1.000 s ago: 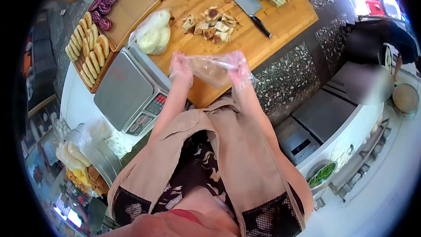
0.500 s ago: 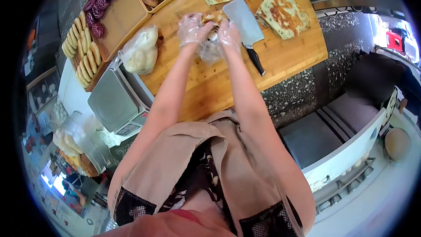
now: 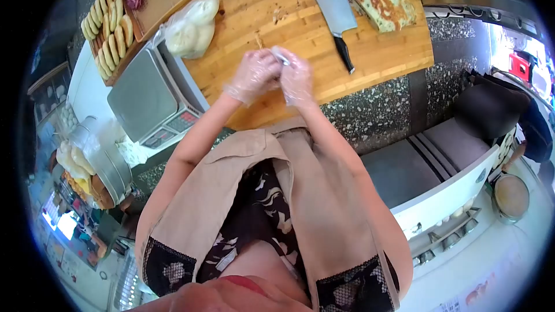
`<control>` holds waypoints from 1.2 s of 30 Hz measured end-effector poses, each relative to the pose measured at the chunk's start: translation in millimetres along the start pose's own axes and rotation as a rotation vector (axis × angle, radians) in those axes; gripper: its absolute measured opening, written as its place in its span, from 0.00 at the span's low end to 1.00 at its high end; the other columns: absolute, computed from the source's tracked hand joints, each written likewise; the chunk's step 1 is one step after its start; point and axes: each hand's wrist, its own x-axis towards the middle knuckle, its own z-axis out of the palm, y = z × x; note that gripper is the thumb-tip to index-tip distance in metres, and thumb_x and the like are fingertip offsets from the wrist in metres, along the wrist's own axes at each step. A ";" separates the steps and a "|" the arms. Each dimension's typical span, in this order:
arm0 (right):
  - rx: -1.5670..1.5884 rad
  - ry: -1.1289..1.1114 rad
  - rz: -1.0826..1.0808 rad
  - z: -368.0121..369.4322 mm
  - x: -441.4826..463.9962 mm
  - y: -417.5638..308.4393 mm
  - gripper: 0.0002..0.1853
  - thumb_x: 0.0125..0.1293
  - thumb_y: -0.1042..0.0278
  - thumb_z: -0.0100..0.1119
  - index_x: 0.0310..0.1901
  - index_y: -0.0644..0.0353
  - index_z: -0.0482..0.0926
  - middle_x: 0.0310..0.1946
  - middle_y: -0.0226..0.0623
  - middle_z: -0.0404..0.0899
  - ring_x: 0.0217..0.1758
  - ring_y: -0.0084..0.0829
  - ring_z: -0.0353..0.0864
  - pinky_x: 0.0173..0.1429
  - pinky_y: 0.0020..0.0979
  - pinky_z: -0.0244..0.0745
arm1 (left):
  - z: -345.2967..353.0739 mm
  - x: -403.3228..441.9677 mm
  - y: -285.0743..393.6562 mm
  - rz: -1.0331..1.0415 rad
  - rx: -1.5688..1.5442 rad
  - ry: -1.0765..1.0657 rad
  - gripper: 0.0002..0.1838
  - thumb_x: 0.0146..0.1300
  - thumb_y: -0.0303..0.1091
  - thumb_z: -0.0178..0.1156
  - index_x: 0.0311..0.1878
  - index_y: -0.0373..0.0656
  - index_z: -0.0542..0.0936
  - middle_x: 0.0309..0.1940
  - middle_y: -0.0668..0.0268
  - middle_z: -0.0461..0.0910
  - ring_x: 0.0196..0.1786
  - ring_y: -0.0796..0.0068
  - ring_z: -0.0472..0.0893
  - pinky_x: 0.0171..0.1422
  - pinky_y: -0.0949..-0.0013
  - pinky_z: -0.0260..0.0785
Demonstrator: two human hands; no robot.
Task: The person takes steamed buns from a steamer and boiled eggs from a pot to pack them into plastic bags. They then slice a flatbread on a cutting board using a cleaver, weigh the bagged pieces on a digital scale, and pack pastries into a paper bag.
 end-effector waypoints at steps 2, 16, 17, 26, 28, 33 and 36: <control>-0.226 0.078 -0.039 -14.9 -25.4 -15.1 0.18 0.58 0.79 0.47 0.49 0.67 0.79 0.39 0.51 0.83 0.43 0.39 0.84 0.50 0.35 0.76 | 11.6 -24.7 14.7 -0.004 0.188 -0.131 0.11 0.49 0.38 0.64 0.37 0.51 0.79 0.40 0.71 0.78 0.53 0.68 0.75 0.57 0.57 0.65; -0.117 0.397 0.053 -15.8 -117.5 -69.8 0.08 0.63 0.71 0.53 0.31 0.66 0.79 0.23 0.35 0.79 0.27 0.26 0.75 0.40 0.31 0.74 | -119.0 -151.3 88.8 -0.432 -0.687 0.409 0.06 0.62 0.29 0.61 0.37 0.37 0.84 0.33 0.61 0.84 0.39 0.69 0.82 0.51 0.69 0.72; 0.146 0.358 0.118 -14.3 -121.8 -75.4 0.08 0.62 0.72 0.53 0.28 0.65 0.77 0.22 0.35 0.77 0.26 0.26 0.74 0.40 0.30 0.74 | -120.5 -162.6 93.3 -0.434 -0.685 0.421 0.06 0.62 0.29 0.61 0.37 0.37 0.84 0.33 0.61 0.84 0.39 0.69 0.82 0.51 0.69 0.72; -0.238 0.179 0.148 22.8 -151.0 -95.8 0.10 0.63 0.64 0.57 0.31 0.62 0.77 0.25 0.30 0.75 0.31 0.19 0.70 0.38 0.24 0.64 | -126.9 -192.7 96.7 -0.692 -1.253 0.461 0.08 0.68 0.31 0.55 0.38 0.37 0.79 0.33 0.67 0.79 0.41 0.78 0.76 0.57 0.71 0.65; -0.265 0.208 0.162 8.3 -131.5 -79.2 0.12 0.63 0.61 0.59 0.35 0.64 0.80 0.28 0.34 0.79 0.33 0.23 0.74 0.40 0.26 0.67 | -125.2 -191.7 95.7 -0.706 -1.213 0.454 0.08 0.68 0.31 0.55 0.39 0.36 0.79 0.33 0.67 0.79 0.40 0.78 0.76 0.57 0.71 0.66; -0.971 0.394 -0.362 -38.6 -40.4 81.6 0.48 0.57 0.50 0.65 0.71 0.67 0.51 0.71 0.57 0.51 0.74 0.49 0.51 0.76 0.42 0.46 | -121.5 -186.8 105.2 -0.700 -1.140 0.385 0.09 0.68 0.30 0.56 0.42 0.34 0.80 0.32 0.67 0.81 0.37 0.81 0.79 0.46 0.74 0.71; -1.138 0.212 -0.110 16.2 -30.8 52.0 0.55 0.53 0.41 0.66 0.73 0.64 0.48 0.72 0.57 0.49 0.77 0.49 0.44 0.78 0.45 0.39 | -130.0 -176.8 108.4 -0.718 -1.070 0.351 0.09 0.69 0.31 0.56 0.43 0.34 0.80 0.31 0.68 0.80 0.37 0.80 0.78 0.47 0.74 0.70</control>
